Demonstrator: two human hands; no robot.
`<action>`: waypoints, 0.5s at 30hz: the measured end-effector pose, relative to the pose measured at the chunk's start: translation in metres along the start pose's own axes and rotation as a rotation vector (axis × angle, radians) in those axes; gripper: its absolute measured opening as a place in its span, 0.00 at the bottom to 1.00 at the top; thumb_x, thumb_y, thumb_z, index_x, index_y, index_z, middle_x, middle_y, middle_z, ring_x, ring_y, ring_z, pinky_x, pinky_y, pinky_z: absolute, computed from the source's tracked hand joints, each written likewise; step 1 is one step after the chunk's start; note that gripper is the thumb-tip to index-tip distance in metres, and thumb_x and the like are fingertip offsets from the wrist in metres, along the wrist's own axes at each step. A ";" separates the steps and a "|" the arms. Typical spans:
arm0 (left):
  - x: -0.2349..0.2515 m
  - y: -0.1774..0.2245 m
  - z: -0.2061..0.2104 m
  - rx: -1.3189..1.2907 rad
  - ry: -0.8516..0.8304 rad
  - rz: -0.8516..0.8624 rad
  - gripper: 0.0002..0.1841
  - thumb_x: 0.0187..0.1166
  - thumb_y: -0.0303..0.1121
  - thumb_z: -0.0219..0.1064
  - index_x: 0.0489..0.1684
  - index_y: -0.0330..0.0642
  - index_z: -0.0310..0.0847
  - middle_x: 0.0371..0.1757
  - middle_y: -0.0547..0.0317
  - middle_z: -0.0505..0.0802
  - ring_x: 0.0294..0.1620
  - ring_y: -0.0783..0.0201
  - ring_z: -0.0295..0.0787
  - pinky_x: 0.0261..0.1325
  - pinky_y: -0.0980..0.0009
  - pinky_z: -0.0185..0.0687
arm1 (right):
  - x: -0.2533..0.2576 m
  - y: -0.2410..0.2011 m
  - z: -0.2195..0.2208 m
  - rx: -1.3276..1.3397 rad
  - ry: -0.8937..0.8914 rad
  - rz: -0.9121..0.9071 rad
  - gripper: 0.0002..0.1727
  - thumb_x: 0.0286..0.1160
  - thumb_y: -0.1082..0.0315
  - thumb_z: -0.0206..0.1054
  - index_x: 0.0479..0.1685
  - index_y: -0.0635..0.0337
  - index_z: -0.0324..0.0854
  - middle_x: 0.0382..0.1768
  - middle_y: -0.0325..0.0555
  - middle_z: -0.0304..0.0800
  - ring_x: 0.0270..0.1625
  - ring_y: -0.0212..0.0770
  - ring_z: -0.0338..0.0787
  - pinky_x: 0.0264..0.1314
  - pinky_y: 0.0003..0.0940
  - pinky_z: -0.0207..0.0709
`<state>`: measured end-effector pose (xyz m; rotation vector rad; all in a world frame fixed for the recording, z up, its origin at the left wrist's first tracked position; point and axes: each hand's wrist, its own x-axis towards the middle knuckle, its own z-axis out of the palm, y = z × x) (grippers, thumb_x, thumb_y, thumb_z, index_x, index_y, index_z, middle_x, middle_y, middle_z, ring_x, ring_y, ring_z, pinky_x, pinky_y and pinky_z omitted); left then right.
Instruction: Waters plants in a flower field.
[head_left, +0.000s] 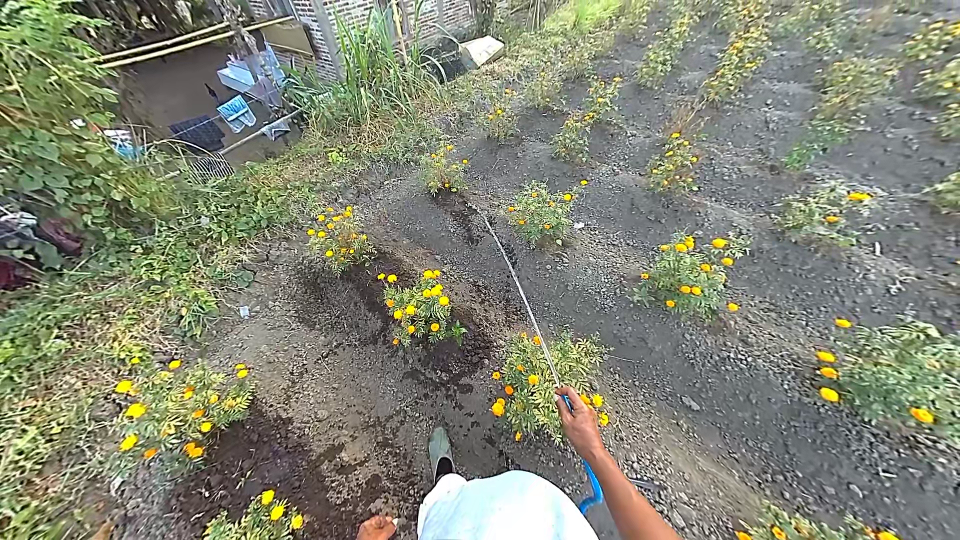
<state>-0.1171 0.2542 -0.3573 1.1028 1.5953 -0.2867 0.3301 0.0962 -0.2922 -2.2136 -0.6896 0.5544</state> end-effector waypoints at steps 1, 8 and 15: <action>0.000 0.000 0.000 0.006 -0.005 -0.002 0.18 0.88 0.33 0.64 0.68 0.29 0.80 0.63 0.34 0.89 0.56 0.47 0.91 0.59 0.51 0.86 | 0.000 0.000 0.000 0.000 -0.001 0.002 0.13 0.88 0.67 0.61 0.60 0.64 0.85 0.38 0.62 0.92 0.41 0.59 0.93 0.51 0.59 0.82; -0.001 -0.001 0.000 0.008 -0.008 0.014 0.17 0.88 0.32 0.63 0.67 0.29 0.80 0.59 0.34 0.90 0.51 0.48 0.91 0.56 0.51 0.86 | -0.002 -0.003 -0.001 -0.009 -0.008 0.003 0.13 0.88 0.69 0.61 0.60 0.65 0.85 0.40 0.62 0.92 0.42 0.60 0.93 0.52 0.60 0.82; 0.000 -0.001 0.000 0.008 -0.005 0.006 0.17 0.88 0.32 0.64 0.67 0.29 0.80 0.60 0.34 0.90 0.52 0.47 0.91 0.57 0.51 0.86 | -0.001 0.000 0.000 0.005 -0.007 0.013 0.13 0.88 0.68 0.61 0.60 0.65 0.85 0.40 0.62 0.92 0.42 0.60 0.93 0.52 0.60 0.82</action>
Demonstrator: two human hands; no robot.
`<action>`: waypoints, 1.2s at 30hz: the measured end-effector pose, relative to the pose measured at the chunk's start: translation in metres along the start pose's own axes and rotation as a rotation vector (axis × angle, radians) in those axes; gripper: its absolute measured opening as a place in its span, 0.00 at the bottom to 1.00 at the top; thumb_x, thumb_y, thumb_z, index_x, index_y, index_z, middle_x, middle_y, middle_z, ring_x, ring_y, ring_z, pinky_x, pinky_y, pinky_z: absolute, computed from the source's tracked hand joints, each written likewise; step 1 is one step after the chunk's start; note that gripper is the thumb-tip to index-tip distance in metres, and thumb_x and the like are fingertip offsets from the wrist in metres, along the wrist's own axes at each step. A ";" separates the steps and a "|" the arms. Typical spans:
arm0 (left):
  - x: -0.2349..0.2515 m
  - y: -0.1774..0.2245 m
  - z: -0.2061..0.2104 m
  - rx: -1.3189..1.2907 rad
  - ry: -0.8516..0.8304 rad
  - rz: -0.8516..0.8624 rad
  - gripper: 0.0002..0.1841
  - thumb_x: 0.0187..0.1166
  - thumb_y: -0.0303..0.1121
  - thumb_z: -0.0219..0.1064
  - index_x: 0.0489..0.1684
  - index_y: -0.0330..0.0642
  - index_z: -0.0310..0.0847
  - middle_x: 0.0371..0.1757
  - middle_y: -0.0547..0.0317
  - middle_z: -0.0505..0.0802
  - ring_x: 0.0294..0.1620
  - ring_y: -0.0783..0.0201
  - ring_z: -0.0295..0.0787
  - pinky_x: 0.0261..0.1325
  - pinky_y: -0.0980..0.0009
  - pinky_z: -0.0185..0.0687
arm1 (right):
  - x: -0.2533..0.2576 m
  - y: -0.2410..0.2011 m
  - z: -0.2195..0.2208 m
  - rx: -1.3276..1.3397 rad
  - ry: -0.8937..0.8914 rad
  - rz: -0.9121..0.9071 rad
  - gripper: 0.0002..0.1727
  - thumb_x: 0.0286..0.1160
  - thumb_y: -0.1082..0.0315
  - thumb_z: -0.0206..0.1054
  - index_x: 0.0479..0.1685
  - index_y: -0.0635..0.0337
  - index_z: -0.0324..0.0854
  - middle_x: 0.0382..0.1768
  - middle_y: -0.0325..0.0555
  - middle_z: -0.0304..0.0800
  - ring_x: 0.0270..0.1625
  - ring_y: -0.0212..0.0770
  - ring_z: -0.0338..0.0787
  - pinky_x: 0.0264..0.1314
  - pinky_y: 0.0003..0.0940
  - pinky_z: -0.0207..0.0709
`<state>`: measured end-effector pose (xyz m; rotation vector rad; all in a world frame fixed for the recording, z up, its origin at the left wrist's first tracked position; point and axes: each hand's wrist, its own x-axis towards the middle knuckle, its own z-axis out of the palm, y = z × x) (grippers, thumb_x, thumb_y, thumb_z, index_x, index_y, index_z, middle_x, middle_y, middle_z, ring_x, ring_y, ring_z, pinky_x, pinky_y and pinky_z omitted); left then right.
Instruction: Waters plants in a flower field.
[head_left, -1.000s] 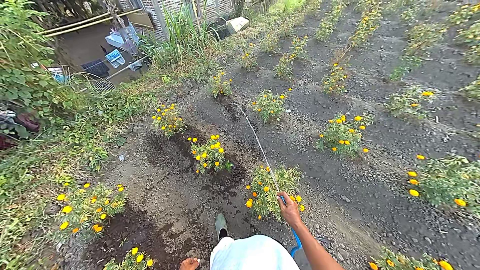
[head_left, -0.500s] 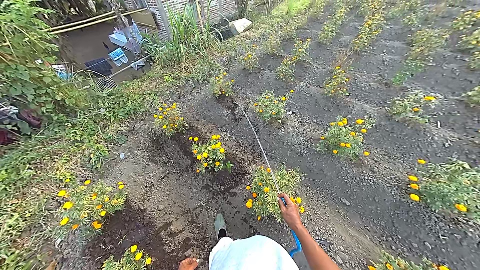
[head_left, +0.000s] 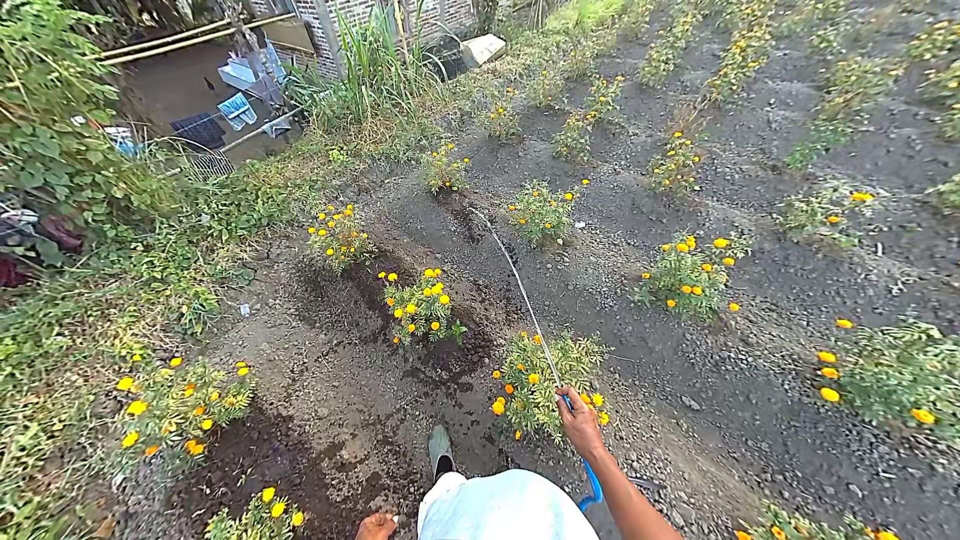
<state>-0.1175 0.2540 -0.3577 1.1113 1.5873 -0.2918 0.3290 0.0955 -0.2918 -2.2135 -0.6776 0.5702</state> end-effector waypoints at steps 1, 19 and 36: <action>0.000 0.000 0.000 0.000 -0.001 0.000 0.17 0.88 0.33 0.63 0.67 0.29 0.80 0.60 0.34 0.90 0.52 0.47 0.91 0.57 0.51 0.86 | 0.000 0.001 0.001 0.002 0.005 -0.003 0.13 0.87 0.69 0.62 0.60 0.65 0.85 0.40 0.62 0.92 0.42 0.60 0.93 0.52 0.61 0.82; -0.002 0.004 0.002 -0.033 0.006 -0.001 0.17 0.88 0.32 0.64 0.67 0.29 0.80 0.59 0.34 0.89 0.51 0.48 0.91 0.55 0.52 0.86 | -0.002 0.001 -0.002 0.003 0.009 -0.005 0.12 0.88 0.69 0.61 0.58 0.66 0.85 0.37 0.61 0.91 0.39 0.59 0.92 0.49 0.60 0.81; -0.001 0.004 0.004 -0.044 0.009 -0.020 0.17 0.89 0.32 0.63 0.67 0.29 0.80 0.58 0.35 0.90 0.49 0.50 0.90 0.54 0.54 0.86 | -0.001 0.002 -0.004 0.022 -0.009 0.026 0.13 0.89 0.68 0.60 0.60 0.65 0.84 0.41 0.62 0.92 0.43 0.59 0.92 0.54 0.59 0.81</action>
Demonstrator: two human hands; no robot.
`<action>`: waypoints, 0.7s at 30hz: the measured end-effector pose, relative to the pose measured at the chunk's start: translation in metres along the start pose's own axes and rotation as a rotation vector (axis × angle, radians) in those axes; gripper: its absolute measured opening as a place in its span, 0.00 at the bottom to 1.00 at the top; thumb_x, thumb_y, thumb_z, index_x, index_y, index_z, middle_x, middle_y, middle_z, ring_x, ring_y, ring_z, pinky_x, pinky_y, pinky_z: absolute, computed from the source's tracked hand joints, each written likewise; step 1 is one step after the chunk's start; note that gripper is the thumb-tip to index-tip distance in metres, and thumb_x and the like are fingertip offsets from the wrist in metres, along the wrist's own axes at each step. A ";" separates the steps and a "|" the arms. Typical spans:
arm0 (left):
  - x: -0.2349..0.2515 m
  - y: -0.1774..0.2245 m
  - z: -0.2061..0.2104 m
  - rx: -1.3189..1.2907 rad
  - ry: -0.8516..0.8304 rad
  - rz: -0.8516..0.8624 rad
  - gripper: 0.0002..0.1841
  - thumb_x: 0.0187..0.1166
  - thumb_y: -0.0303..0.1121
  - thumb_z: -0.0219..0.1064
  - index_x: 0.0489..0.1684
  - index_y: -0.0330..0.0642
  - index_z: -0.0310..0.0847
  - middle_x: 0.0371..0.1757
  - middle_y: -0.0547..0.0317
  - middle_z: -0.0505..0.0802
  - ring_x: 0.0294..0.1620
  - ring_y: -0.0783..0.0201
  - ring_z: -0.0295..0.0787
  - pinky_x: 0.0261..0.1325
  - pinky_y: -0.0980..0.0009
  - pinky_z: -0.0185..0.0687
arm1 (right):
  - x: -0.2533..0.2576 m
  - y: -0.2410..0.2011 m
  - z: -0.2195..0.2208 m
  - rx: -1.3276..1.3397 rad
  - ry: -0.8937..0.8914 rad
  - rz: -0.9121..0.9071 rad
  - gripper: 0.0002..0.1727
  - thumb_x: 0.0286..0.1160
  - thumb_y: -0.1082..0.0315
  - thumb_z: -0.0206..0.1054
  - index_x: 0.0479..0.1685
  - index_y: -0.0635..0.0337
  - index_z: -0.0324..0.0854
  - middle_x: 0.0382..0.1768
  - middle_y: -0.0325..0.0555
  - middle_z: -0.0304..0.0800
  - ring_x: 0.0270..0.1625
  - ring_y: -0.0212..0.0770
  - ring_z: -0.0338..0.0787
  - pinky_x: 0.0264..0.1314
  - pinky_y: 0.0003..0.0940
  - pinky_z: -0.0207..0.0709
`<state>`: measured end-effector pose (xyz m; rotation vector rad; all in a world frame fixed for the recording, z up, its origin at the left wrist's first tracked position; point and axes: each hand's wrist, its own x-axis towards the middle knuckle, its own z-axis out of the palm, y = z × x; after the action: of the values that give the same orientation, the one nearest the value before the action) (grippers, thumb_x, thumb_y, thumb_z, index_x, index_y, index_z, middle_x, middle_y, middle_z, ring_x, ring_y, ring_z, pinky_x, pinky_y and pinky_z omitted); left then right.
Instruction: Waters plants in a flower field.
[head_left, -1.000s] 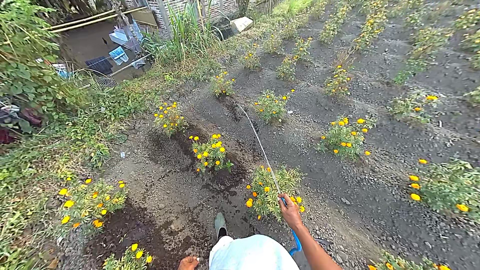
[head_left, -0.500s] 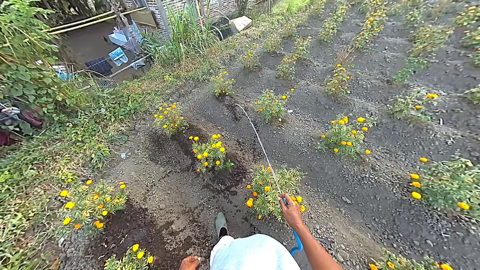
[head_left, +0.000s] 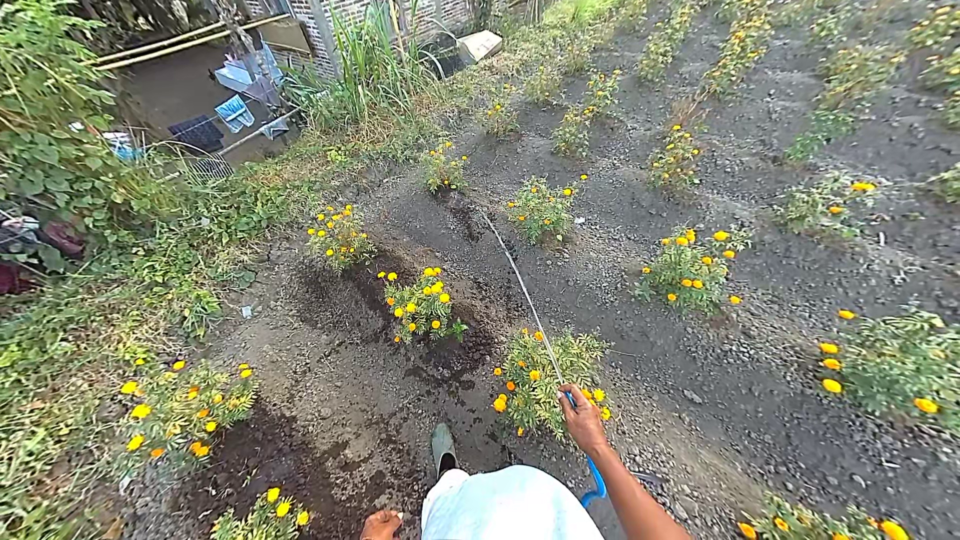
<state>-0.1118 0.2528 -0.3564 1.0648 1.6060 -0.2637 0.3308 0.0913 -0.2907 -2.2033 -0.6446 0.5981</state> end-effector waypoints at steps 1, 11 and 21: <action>0.000 0.000 0.000 0.000 0.001 0.004 0.17 0.88 0.32 0.63 0.67 0.29 0.80 0.58 0.35 0.90 0.49 0.50 0.90 0.54 0.54 0.86 | 0.000 0.000 0.000 -0.001 -0.001 -0.001 0.13 0.89 0.68 0.60 0.60 0.65 0.84 0.42 0.63 0.92 0.44 0.59 0.92 0.55 0.60 0.81; -0.001 -0.001 0.003 0.018 -0.003 0.025 0.17 0.88 0.32 0.64 0.67 0.28 0.80 0.60 0.33 0.89 0.51 0.47 0.91 0.56 0.52 0.86 | -0.002 -0.002 -0.002 0.005 0.010 -0.015 0.13 0.88 0.69 0.61 0.60 0.67 0.84 0.39 0.63 0.92 0.41 0.59 0.92 0.52 0.59 0.81; 0.005 -0.006 0.002 0.048 -0.007 0.042 0.17 0.88 0.33 0.63 0.66 0.28 0.81 0.58 0.35 0.90 0.49 0.50 0.91 0.54 0.54 0.86 | -0.003 -0.005 -0.001 -0.028 0.020 -0.020 0.17 0.89 0.68 0.60 0.69 0.65 0.79 0.52 0.65 0.92 0.52 0.64 0.93 0.61 0.63 0.81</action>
<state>-0.1148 0.2503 -0.3641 1.1316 1.5765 -0.2787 0.3283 0.0915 -0.2858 -2.2237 -0.6671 0.5589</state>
